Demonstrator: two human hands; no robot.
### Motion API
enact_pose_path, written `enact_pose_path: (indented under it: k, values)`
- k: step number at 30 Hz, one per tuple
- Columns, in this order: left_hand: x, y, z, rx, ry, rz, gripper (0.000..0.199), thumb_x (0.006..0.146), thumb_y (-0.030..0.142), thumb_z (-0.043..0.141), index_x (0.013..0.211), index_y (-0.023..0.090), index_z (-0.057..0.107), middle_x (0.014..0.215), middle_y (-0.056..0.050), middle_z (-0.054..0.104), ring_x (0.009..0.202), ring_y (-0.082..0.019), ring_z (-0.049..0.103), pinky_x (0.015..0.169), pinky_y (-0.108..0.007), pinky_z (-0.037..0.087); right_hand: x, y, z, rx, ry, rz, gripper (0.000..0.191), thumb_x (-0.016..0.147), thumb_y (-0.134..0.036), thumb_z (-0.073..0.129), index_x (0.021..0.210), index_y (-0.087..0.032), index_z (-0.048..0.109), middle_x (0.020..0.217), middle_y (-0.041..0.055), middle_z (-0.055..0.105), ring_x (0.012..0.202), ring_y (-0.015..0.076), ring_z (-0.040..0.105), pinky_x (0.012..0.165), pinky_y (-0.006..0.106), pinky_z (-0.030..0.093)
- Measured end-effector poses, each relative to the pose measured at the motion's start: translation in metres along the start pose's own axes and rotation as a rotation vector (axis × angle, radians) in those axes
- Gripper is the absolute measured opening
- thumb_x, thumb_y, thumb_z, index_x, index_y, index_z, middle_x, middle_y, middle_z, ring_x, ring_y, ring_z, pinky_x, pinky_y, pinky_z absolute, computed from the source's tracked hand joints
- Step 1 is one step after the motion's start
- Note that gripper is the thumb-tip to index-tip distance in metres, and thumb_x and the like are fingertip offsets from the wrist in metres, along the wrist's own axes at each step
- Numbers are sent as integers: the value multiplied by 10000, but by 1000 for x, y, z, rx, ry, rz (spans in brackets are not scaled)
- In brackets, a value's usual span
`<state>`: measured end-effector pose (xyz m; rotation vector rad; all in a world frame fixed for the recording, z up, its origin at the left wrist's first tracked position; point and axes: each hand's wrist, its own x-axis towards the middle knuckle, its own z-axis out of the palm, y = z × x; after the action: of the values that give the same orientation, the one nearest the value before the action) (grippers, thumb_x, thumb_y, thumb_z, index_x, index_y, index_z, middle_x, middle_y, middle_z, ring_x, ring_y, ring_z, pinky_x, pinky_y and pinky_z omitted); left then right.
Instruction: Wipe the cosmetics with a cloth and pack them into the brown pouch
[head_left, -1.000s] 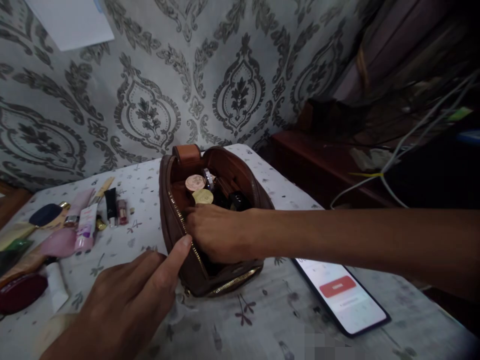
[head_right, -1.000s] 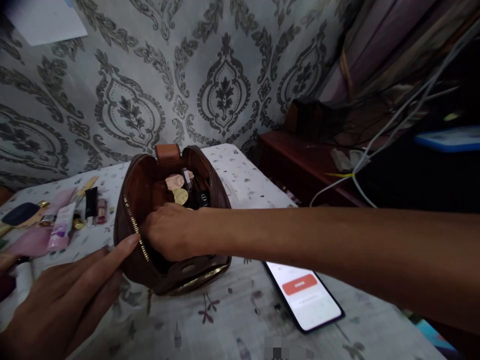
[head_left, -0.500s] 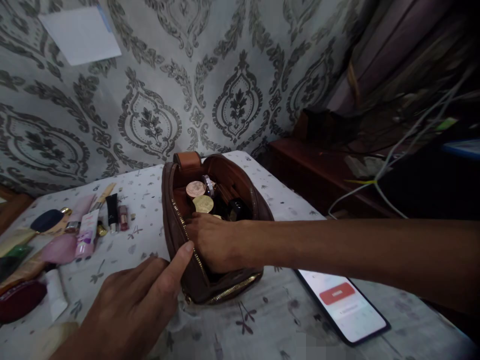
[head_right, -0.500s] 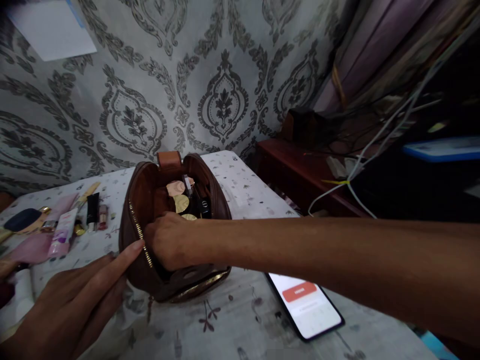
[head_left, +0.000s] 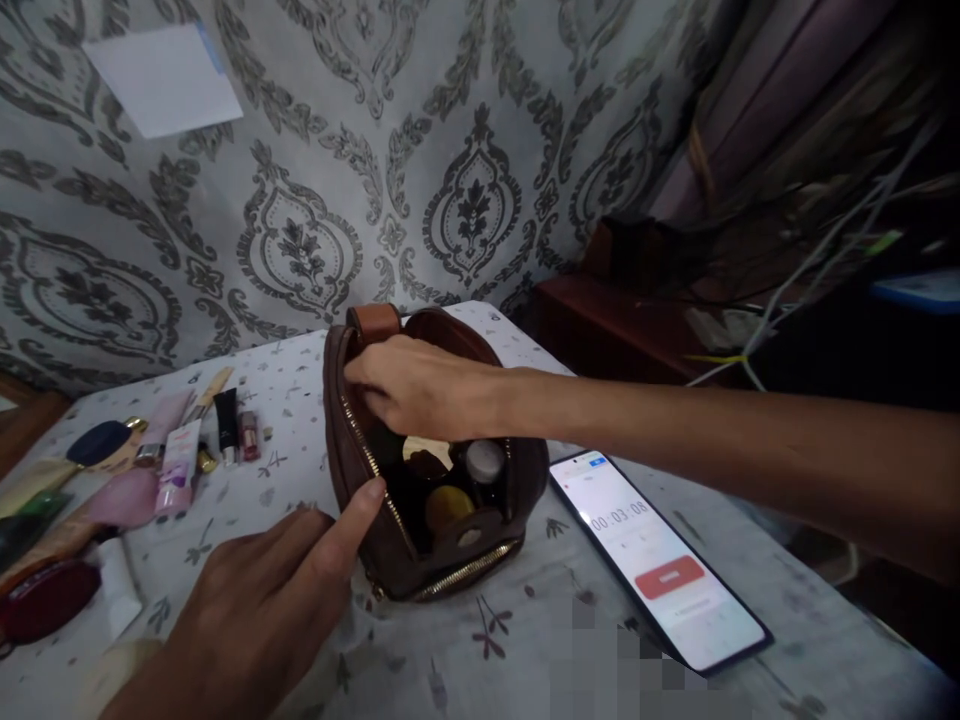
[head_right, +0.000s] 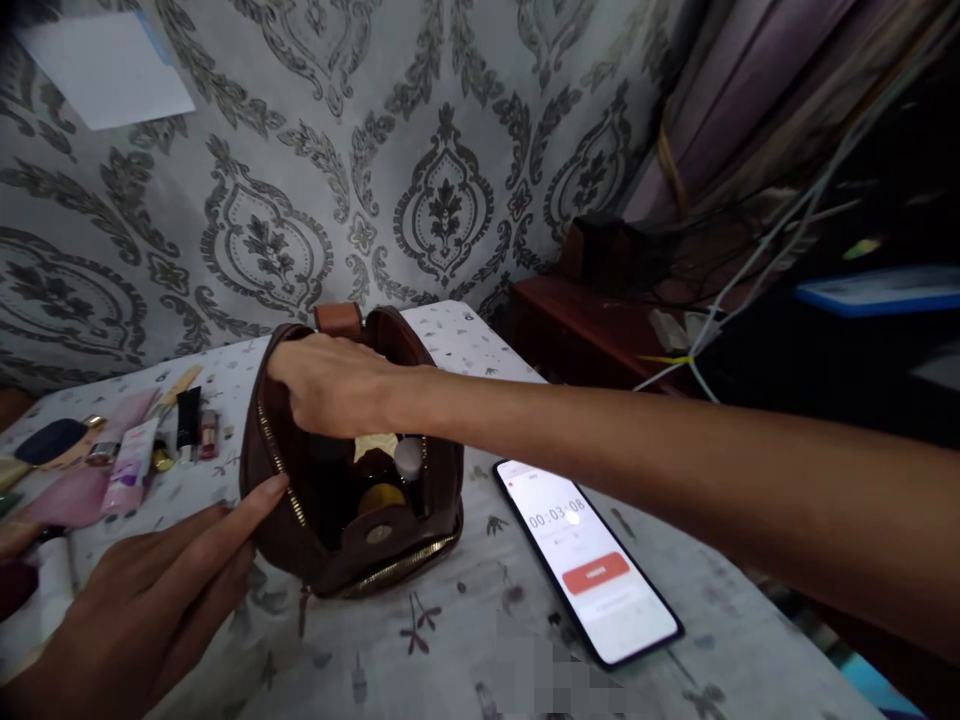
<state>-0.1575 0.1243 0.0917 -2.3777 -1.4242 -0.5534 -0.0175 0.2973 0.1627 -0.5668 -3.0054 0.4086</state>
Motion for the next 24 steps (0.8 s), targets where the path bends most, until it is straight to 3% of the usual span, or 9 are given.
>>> enact_pose_path:
  k: [3, 6, 8, 12, 18, 24]
  values:
    - [-2, -2, 1, 17, -2, -1, 581, 972, 142, 374, 1524, 190, 198, 722, -2, 627, 554, -90, 584, 499, -184, 456, 3, 5, 4, -16, -62, 85, 267, 812, -117, 498, 1034, -122, 646, 1039, 133, 687, 845, 217, 650, 639, 276, 463]
    - [-3, -2, 2, 14, -12, -7, 584, 980, 164, 353, 1531, 201, 163, 716, 0, 627, 558, -92, 588, 501, -171, 466, 4, 5, 12, -54, -250, 23, 270, 761, -135, 566, 1011, -103, 664, 1021, 155, 687, 847, 253, 663, 598, 290, 474]
    - [-4, -2, 2, 1, -23, -21, 592, 981, 164, 335, 1536, 215, 135, 709, 5, 630, 550, -92, 587, 491, -160, 466, 3, 3, 16, -80, -308, -40, 253, 753, -122, 583, 989, -98, 671, 959, 143, 699, 851, 252, 666, 617, 295, 485]
    - [-11, 0, 4, 4, -84, -92, 597, 981, 169, 326, 1536, 250, 123, 801, -14, 676, 615, -98, 636, 524, -161, 501, 4, -2, 18, -152, -279, -127, 221, 775, -72, 567, 971, -91, 669, 942, 134, 712, 909, 246, 663, 713, 311, 497]
    - [-18, 1, 8, 48, -90, -137, 569, 991, 217, 320, 1532, 259, 152, 949, -46, 713, 768, -126, 697, 627, -195, 554, 8, -4, 28, -266, -260, -174, 229, 800, -49, 559, 1000, -71, 667, 1149, 157, 672, 1087, 287, 600, 857, 366, 471]
    - [-14, 1, 6, 39, -95, -115, 575, 993, 204, 308, 1534, 260, 121, 915, -35, 718, 720, -115, 694, 578, -183, 549, 5, 3, 21, -125, -231, -172, 183, 763, -81, 587, 930, -76, 660, 957, 129, 693, 869, 232, 648, 661, 296, 464]
